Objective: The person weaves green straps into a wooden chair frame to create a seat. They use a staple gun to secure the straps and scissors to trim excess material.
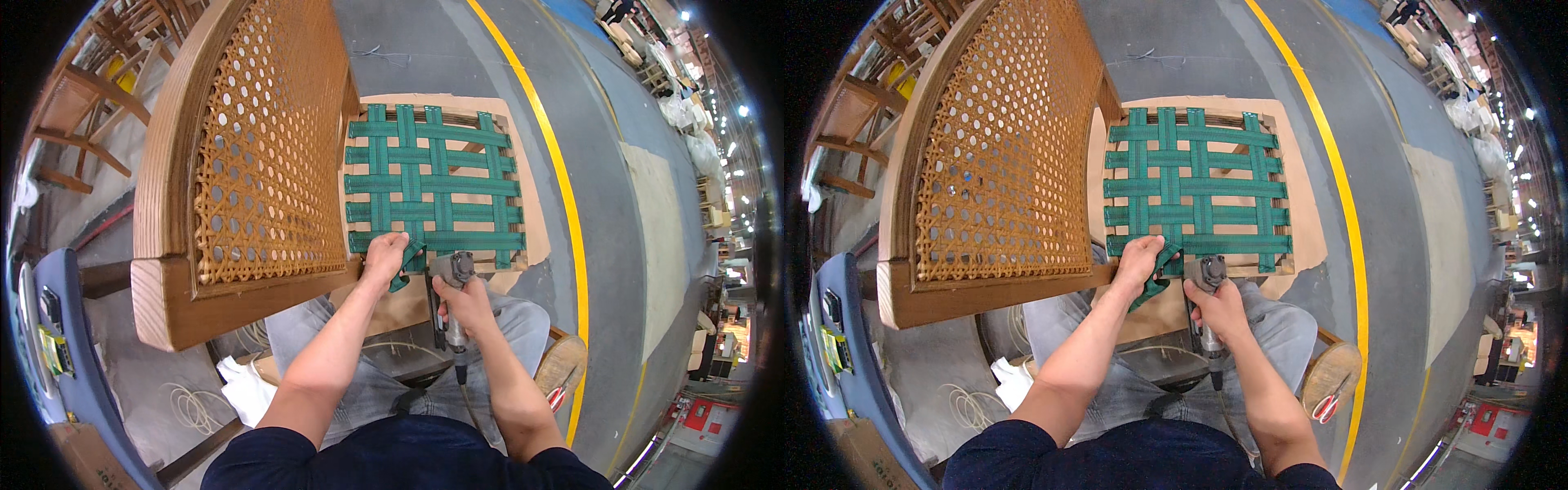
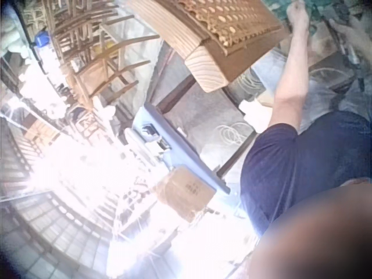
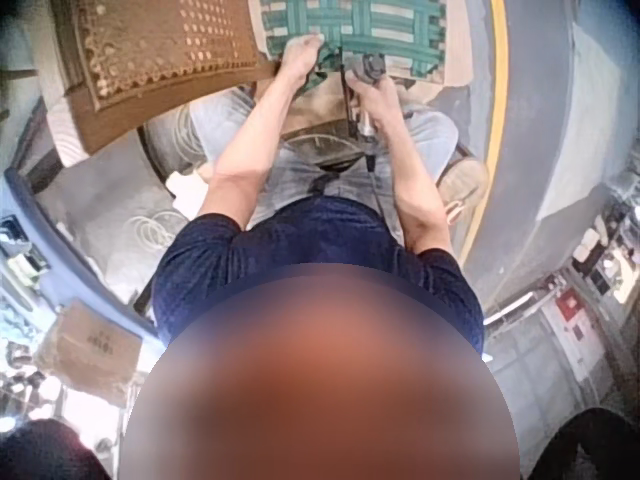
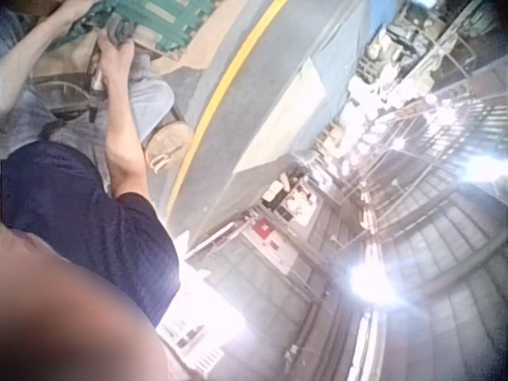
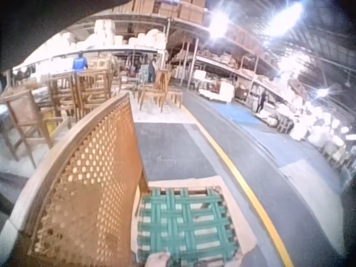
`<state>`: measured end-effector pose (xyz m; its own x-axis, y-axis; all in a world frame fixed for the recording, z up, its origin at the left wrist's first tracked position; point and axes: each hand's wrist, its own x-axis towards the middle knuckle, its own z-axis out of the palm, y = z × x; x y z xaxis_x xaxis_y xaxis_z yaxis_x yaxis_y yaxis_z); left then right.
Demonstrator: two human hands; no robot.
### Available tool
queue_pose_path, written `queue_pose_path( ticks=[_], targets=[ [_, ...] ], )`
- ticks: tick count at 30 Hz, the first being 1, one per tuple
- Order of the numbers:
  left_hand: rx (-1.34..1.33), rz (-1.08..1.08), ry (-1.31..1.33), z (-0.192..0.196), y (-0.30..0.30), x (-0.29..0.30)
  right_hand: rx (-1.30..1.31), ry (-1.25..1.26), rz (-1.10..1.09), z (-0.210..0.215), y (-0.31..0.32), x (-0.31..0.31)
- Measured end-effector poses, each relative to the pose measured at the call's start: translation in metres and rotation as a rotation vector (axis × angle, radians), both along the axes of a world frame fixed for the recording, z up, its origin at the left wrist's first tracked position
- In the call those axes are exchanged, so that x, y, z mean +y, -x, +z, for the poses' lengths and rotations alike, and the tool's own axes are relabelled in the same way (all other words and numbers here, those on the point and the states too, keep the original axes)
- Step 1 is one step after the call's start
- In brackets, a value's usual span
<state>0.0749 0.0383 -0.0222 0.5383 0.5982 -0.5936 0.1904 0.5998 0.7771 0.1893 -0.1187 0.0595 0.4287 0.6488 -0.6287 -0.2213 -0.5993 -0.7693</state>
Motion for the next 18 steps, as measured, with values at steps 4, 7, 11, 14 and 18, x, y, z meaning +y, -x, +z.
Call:
queue_pose_path(
  ticks=[4, 7, 11, 14, 18],
  targets=[
    [-0.037, 0.026, 0.002, -0.004, -0.001, 0.000, -0.036, 0.024, 0.010, -0.005, 0.004, 0.004],
    [-0.045, 0.035, -0.019, -0.007, -0.002, 0.003, -0.059, 0.027, 0.028, -0.004, 0.006, 0.008],
    [-0.047, 0.055, -0.007, -0.009, 0.000, 0.005, -0.078, 0.085, 0.006, 0.007, 0.016, 0.018],
    [-0.064, 0.032, -0.028, -0.008, -0.003, -0.001, -0.085, 0.054, 0.033, -0.002, 0.018, 0.013],
    [-0.030, 0.028, -0.042, -0.015, 0.004, 0.003, -0.049, 0.051, 0.052, 0.003, 0.029, 0.023]
  ],
)
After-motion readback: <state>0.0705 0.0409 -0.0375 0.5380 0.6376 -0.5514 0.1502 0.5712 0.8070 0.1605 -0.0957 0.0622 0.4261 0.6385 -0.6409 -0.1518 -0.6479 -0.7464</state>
